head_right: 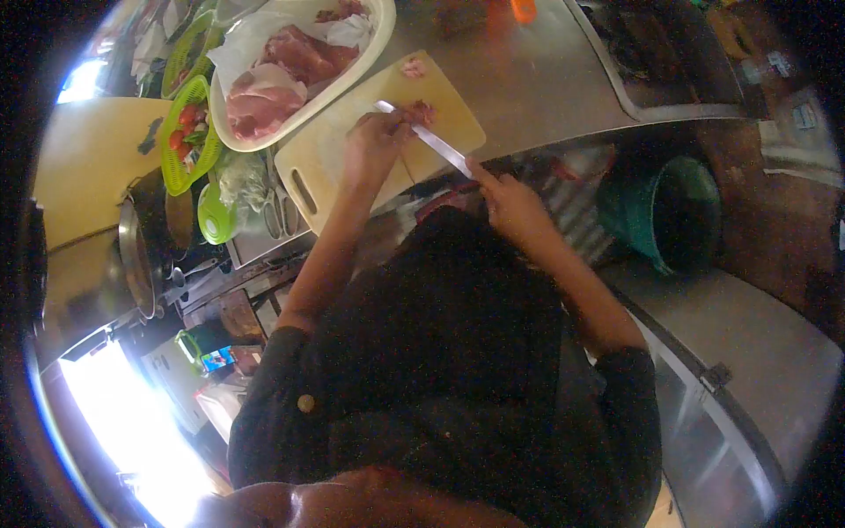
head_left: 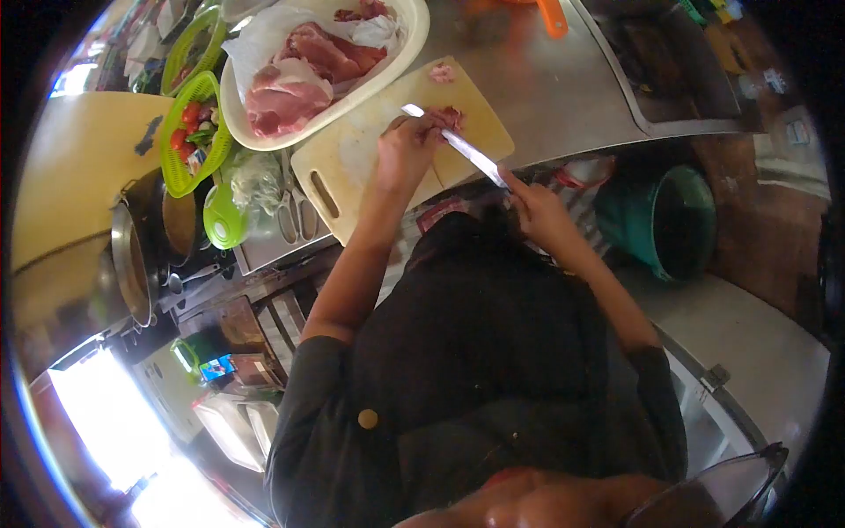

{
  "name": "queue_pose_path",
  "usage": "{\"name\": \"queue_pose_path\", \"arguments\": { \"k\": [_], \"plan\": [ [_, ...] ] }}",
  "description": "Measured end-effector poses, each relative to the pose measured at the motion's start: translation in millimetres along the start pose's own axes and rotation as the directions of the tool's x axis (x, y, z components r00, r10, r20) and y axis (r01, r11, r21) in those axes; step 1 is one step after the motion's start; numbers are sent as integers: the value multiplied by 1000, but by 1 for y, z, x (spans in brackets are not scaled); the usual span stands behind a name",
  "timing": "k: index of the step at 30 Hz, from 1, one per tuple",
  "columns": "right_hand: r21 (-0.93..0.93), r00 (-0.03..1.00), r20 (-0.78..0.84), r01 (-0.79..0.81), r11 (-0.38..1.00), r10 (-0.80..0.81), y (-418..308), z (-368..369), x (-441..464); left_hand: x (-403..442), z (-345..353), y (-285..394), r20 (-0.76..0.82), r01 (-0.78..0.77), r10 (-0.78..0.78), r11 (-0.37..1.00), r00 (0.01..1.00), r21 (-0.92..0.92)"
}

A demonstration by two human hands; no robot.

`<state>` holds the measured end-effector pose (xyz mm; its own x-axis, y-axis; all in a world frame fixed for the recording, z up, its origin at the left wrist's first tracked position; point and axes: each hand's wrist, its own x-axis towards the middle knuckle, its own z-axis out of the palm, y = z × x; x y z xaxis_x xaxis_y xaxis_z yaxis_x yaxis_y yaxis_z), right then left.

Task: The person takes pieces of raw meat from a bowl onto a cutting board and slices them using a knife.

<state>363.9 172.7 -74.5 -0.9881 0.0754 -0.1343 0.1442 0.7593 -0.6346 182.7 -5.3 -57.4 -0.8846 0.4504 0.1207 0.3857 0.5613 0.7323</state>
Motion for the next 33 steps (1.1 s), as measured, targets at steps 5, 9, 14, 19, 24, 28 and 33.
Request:
{"name": "queue_pose_path", "arguments": {
  "k": [5, 9, 14, 19, 24, 28, 33],
  "plan": [
    [116, 1000, 4, -20, 993, 20, 18, -11, -39, 4, 8, -17, -50, 15, -15, 1000, 999, 3],
    [270, 997, -34, 71, 960, -64, 36, -21, -63, 16, 15, -34, -153, -166, 175, 984, 973, 70],
    [346, 993, 101, -90, 934, 59, 21, -68, -80, 20, 3, -43, 61, -185, 179, 975, 982, 123],
    [356, 1000, -25, -1, 934, 10, 22, -46, -63, 2, -16, -40, -30, 29, -32, 994, 999, -102],
    [242, 1000, 26, -18, 970, 12, 5, -28, -32, 9, -11, -10, 5, 190, -190, 981, 982, 24],
    [222, 994, 79, -97, 970, 81, -5, -13, -6, 15, -9, 1, 94, 253, -257, 966, 962, 46],
    [477, 1000, 15, -17, 879, 12, 12, 11, 8, 14, -13, -10, 161, 277, -231, 873, 960, -402]
  ]
}}
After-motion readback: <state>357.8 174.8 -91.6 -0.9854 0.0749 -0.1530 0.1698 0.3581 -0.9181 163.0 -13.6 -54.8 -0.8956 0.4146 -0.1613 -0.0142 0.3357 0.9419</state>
